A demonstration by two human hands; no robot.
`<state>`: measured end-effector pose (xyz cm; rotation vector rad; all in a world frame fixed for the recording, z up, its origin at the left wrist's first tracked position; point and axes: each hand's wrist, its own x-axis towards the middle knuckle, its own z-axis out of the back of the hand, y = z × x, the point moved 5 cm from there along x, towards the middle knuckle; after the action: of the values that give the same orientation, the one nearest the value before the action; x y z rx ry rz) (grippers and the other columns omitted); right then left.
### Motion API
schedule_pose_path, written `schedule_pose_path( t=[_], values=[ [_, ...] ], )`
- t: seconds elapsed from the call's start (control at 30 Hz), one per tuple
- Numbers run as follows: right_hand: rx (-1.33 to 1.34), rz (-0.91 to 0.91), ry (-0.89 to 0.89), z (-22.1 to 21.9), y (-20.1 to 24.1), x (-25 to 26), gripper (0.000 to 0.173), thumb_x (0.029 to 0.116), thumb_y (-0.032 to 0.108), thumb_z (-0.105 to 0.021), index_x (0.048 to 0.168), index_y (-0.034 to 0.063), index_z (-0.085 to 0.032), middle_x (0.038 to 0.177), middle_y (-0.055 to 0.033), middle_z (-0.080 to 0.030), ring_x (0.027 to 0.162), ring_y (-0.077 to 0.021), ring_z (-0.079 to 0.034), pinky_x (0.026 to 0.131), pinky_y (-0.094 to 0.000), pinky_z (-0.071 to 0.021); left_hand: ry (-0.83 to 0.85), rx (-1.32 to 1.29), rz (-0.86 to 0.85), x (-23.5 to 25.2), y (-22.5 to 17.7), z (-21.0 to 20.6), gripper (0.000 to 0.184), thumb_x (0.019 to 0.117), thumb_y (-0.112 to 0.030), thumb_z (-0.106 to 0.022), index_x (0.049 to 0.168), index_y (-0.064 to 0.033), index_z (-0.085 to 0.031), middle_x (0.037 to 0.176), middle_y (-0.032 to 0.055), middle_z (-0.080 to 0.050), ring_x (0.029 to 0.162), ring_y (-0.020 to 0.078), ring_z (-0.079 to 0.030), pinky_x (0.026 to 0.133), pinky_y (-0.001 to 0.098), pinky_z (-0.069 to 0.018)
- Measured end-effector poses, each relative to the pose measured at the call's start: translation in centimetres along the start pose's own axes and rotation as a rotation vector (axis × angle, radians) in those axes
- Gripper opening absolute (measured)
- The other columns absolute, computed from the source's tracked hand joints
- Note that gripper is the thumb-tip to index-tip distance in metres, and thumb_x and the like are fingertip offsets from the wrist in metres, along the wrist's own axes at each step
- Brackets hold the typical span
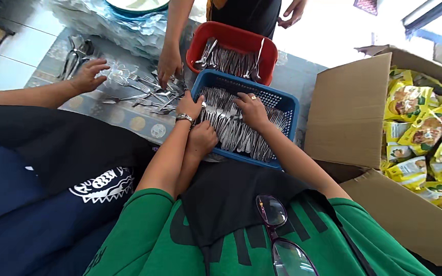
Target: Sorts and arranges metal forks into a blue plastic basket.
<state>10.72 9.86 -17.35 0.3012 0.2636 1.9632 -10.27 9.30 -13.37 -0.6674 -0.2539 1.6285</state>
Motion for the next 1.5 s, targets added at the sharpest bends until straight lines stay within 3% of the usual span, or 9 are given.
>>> schedule_pose_path(
  t=[0.07,0.17,0.3,0.57,0.77,0.9,1.17,1.3,1.5],
  values=[
    [-0.070,0.105,0.062,-1.0,-0.2,1.0,0.038,0.0929,-0.011,-0.055,0.125,0.0036,-0.071,0.143,-0.0212,-0.060,0.134,-0.0423,-0.055,0.111,-0.0572,-0.0426,0.013,-0.024,0.071,5.3,3.8,-2.2,0.066,0.1062,-0.051,-0.049,0.143,0.0041,-0.047,0.123,0.0326,-0.064,0.118,0.0487,-0.063,0.099,0.0675,-0.0477],
    [-0.117,0.228,0.105,-1.0,-0.3,1.3,0.030,0.0936,-0.011,-0.056,0.116,-0.0006,-0.073,0.133,-0.0203,-0.067,0.133,-0.0401,-0.057,0.116,-0.0552,-0.0393,0.065,-0.036,0.125,6.4,4.3,-2.3,0.068,0.1056,-0.052,-0.050,0.146,0.0020,-0.046,0.127,0.0313,-0.063,0.122,0.0472,-0.062,0.101,0.0667,-0.0466],
    [-0.027,0.270,-0.079,0.9,-0.7,0.5,0.021,0.0962,-0.008,-0.056,0.105,-0.0009,-0.074,0.123,-0.0164,-0.073,0.128,-0.0386,-0.063,0.113,-0.0545,-0.0443,0.066,-0.042,0.111,6.3,4.3,-2.4,0.068,0.1053,-0.053,-0.051,0.145,0.0023,-0.047,0.127,0.0315,-0.063,0.121,0.0477,-0.062,0.100,0.0674,-0.0466],
    [-0.066,0.192,0.133,-0.4,-0.9,1.4,0.035,0.0987,-0.007,-0.052,0.125,0.0053,-0.071,0.131,-0.0165,-0.069,0.130,-0.0382,-0.060,0.112,-0.0557,-0.0425,0.055,-0.052,0.107,6.3,4.0,-2.3,0.066,0.1057,-0.051,-0.051,0.143,0.0037,-0.048,0.126,0.0317,-0.063,0.121,0.0477,-0.062,0.100,0.0673,-0.0463],
    [-0.186,0.249,0.166,-1.3,0.1,2.1,0.025,0.0948,-0.008,-0.056,0.111,-0.0004,-0.073,0.127,-0.0210,-0.069,0.131,-0.0405,-0.058,0.115,-0.0559,-0.0395,0.058,-0.051,0.105,6.3,4.2,-2.4,0.067,0.1055,-0.051,-0.051,0.145,0.0025,-0.047,0.128,0.0305,-0.064,0.122,0.0460,-0.062,0.102,0.0666,-0.0460],
    [-0.002,0.293,0.005,0.8,0.4,1.4,0.020,0.0990,-0.004,-0.055,0.106,-0.0012,-0.073,0.124,-0.0179,-0.072,0.127,-0.0386,-0.063,0.112,-0.0536,-0.0455,0.070,-0.078,0.088,6.0,4.1,-2.1,0.065,0.1057,-0.049,-0.052,0.145,0.0021,-0.047,0.127,0.0311,-0.064,0.121,0.0476,-0.062,0.101,0.0679,-0.0458],
    [0.761,-0.178,-0.013,7.8,-4.0,-2.5,0.022,0.1013,0.003,-0.058,0.120,-0.0090,-0.060,0.101,-0.0143,-0.069,0.086,-0.0137,-0.070,0.085,-0.0347,-0.0611,0.076,-0.074,0.096,6.2,4.0,-2.2,0.066,0.1056,-0.051,-0.051,0.143,0.0031,-0.047,0.127,0.0311,-0.063,0.122,0.0472,-0.062,0.100,0.0673,-0.0460],
    [0.690,-0.399,-0.070,6.8,-7.5,-5.1,0.031,0.0993,0.006,-0.064,0.127,-0.0050,-0.056,0.087,-0.0117,-0.067,0.069,-0.0124,-0.063,0.071,-0.0326,-0.0573,0.077,-0.071,0.103,6.3,4.0,-2.2,0.065,0.1058,-0.051,-0.051,0.143,0.0028,-0.047,0.125,0.0314,-0.064,0.121,0.0470,-0.062,0.100,0.0670,-0.0462],
    [0.523,-0.532,-0.039,4.3,-7.3,-5.0,0.031,0.1004,0.009,-0.065,0.128,-0.0029,-0.059,0.089,-0.0164,-0.069,0.073,-0.0231,-0.067,0.075,-0.0426,-0.0574,0.075,-0.067,0.114,6.1,3.8,-2.1,0.065,0.1059,-0.050,-0.051,0.144,0.0024,-0.047,0.126,0.0315,-0.063,0.122,0.0473,-0.061,0.101,0.0674,-0.0454]
  ],
)
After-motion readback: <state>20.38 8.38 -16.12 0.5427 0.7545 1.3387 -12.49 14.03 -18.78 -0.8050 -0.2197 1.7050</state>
